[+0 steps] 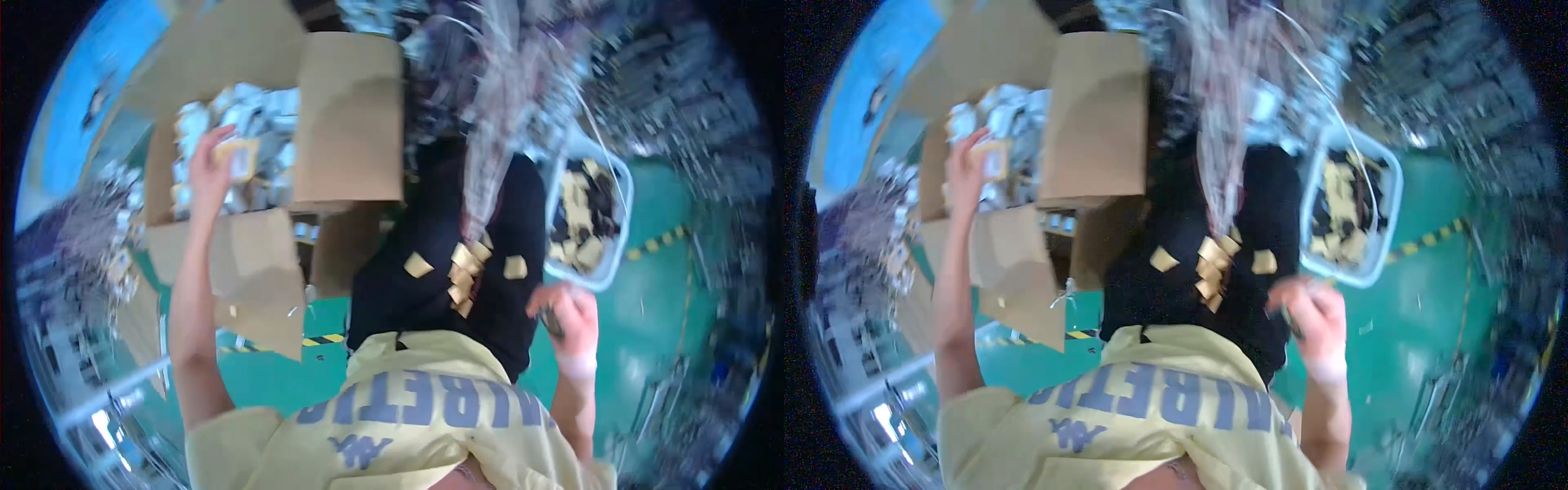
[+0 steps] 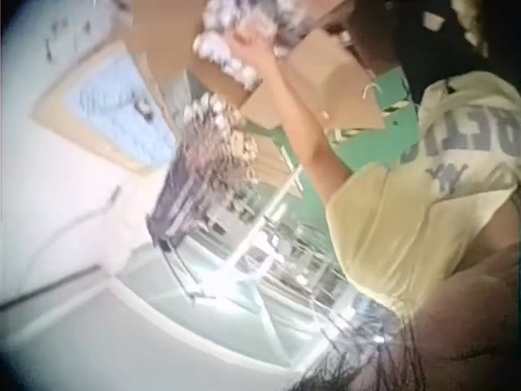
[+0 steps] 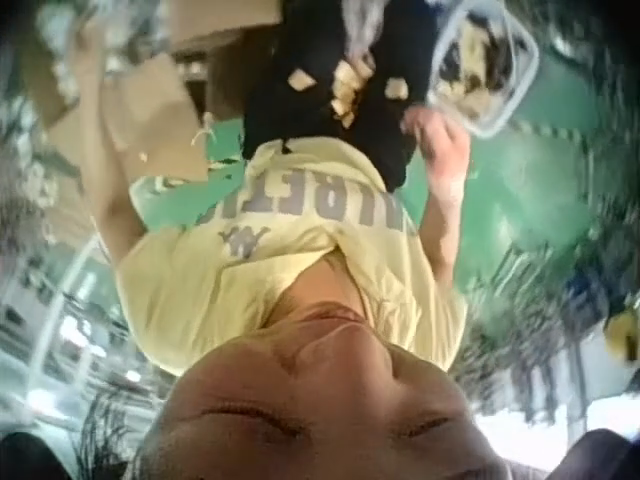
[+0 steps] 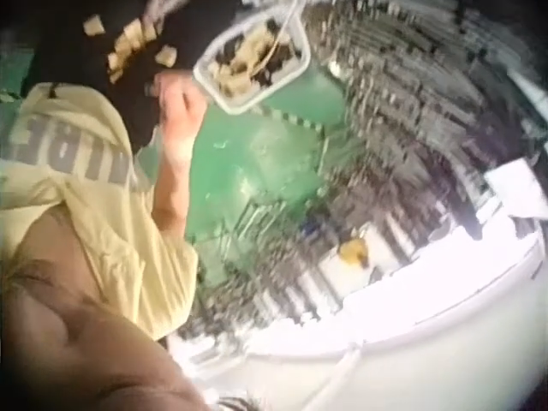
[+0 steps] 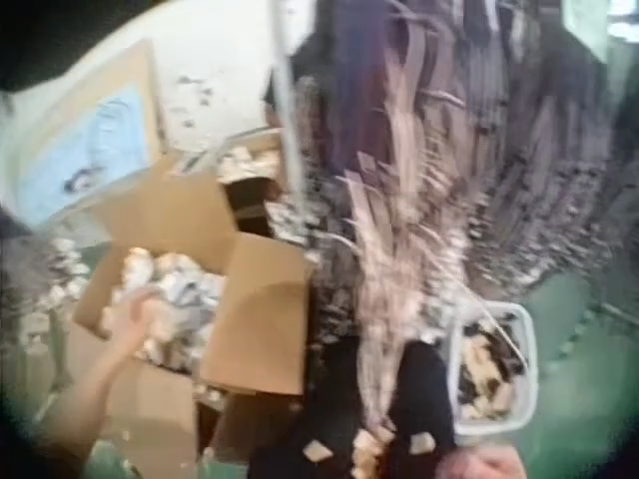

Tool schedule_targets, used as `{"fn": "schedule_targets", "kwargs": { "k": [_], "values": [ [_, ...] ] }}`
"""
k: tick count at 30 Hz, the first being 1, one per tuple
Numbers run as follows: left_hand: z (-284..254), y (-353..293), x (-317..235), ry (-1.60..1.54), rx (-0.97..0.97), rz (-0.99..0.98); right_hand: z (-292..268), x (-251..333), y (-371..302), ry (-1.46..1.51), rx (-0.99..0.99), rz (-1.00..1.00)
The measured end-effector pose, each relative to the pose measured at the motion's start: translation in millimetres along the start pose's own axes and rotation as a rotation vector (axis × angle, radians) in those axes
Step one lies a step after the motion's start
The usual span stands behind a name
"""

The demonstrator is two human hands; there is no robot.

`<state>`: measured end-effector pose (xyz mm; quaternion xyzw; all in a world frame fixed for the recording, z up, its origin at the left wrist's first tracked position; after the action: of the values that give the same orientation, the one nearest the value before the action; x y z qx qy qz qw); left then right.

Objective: Assembling and taping wire harness components in a factory.

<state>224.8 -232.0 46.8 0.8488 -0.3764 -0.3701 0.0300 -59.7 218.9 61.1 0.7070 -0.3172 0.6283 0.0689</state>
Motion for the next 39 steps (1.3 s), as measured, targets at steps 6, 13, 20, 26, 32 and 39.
{"fn": "schedule_targets", "kwargs": {
  "k": [6, 13, 20, 26, 32, 39],
  "values": [
    [100, -165, -192, -0.479, 0.662, 0.033, 22, 10, 11, 0.602, -0.046, -0.078],
    [122, -186, -215, -0.962, 1.446, -0.263, 23, 8, 3, 0.536, -0.062, -0.112],
    [143, -132, -256, -0.859, 0.829, -0.284, 25, 20, 8, 0.428, -0.093, -0.223],
    [149, -121, -292, -0.929, 0.852, -0.226, 21, 41, 18, 0.188, -0.106, -0.519],
    [147, -119, -291, -0.958, 0.857, -0.262, 21, 46, 27, 0.177, 0.04, -0.577],
    [141, -116, -294, -0.853, 0.791, -0.152, 16, 56, 30, 0.006, 0.165, -0.646]
  ]
}}
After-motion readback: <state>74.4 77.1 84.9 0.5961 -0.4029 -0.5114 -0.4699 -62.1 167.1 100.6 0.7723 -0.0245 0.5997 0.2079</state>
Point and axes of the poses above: each hand's wrist, its own y-axis towards the middle knuckle, its own z-axis out of the palm, x = y × z, the point moved 4 cm from there along y, towards the middle knuckle, and after that the axes turned 2 degrees about x, right-handed, at the moved point
